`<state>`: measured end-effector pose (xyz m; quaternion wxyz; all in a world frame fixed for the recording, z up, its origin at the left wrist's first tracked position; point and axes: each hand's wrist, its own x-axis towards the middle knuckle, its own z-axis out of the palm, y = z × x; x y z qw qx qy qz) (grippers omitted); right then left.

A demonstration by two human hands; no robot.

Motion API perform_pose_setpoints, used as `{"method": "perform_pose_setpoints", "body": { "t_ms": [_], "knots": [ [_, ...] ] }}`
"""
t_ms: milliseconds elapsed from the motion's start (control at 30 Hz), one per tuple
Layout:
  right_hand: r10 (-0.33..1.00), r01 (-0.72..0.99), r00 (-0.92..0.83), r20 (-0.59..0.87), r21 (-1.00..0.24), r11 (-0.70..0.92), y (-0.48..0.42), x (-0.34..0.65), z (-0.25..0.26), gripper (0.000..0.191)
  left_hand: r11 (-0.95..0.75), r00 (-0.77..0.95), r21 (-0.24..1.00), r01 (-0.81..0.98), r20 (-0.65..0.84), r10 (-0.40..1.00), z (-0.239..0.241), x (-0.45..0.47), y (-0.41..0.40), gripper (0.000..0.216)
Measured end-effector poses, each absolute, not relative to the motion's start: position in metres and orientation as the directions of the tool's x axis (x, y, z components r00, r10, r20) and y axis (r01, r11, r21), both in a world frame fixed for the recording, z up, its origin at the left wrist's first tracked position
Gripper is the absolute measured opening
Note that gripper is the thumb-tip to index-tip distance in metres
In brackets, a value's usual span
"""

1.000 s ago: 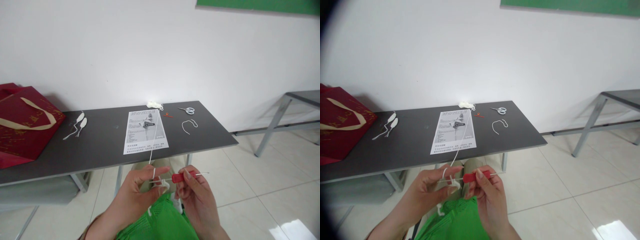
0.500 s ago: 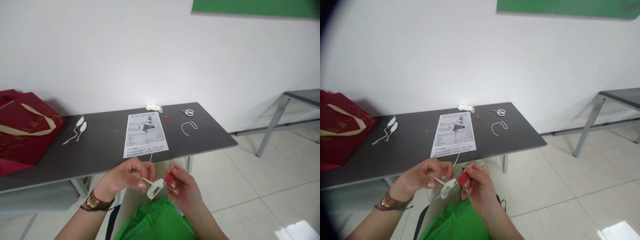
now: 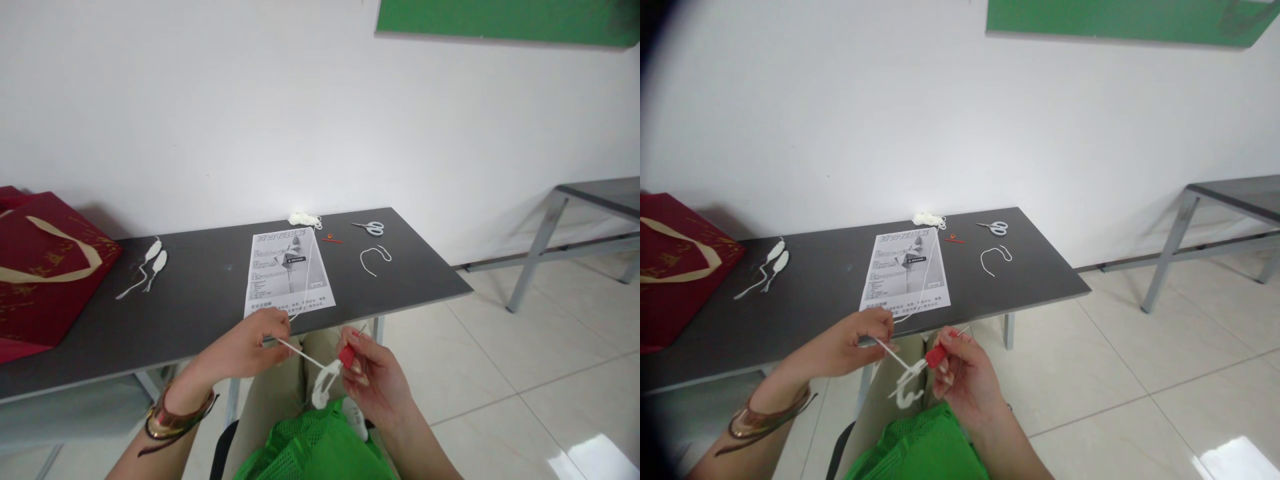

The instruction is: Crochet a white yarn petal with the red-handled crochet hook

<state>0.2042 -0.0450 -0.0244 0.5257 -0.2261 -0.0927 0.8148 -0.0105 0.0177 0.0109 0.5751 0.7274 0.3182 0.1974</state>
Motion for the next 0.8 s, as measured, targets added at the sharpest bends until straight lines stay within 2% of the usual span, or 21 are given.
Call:
{"method": "perform_pose_setpoints", "body": {
  "t_ms": [133,233,333,400,467,533,633,800],
  "knots": [
    [0.892,-0.816,-0.346,-0.291,-0.376,-0.440,-0.045,0.205,-0.026,0.025,0.018,0.662,1.000,0.011,-0.021,0.749,0.006,0.000,0.002,0.056],
    [0.891,-0.822,-0.339,-0.302,-0.366,-0.437,-0.045,0.204,-0.026,0.023,0.067,0.590,0.986,-0.151,0.035,0.807,0.003,0.013,-0.010,0.054],
    [0.896,-0.832,-0.320,-0.308,-0.360,-0.422,-0.046,0.203,-0.025,0.022,0.052,0.558,0.971,-0.233,0.090,0.825,0.006,0.022,-0.019,0.037],
    [0.896,-0.840,-0.301,-0.326,-0.355,-0.411,-0.046,0.203,-0.024,0.022,-0.051,0.554,0.982,-0.185,0.146,0.820,0.013,0.025,-0.025,0.050],
    [0.896,-0.852,-0.274,-0.350,-0.343,-0.395,-0.047,0.204,-0.023,0.020,-0.241,0.533,0.971,0.009,0.199,0.822,0.021,0.026,-0.033,0.068],
    [0.899,-0.863,-0.247,-0.361,-0.341,-0.373,-0.048,0.203,-0.021,0.019,-0.361,0.483,0.904,0.228,0.217,0.848,0.026,0.027,-0.041,0.079],
    [0.914,-0.866,-0.206,-0.350,-0.370,-0.337,-0.050,0.201,-0.016,0.019,-0.398,0.384,0.838,0.374,0.250,0.889,0.023,0.031,-0.051,0.080],
    [0.922,-0.858,-0.150,-0.356,-0.418,-0.300,-0.055,0.197,-0.008,0.018,-0.312,0.267,0.886,0.342,0.227,0.937,0.014,0.039,-0.052,0.070]
  ]
}}
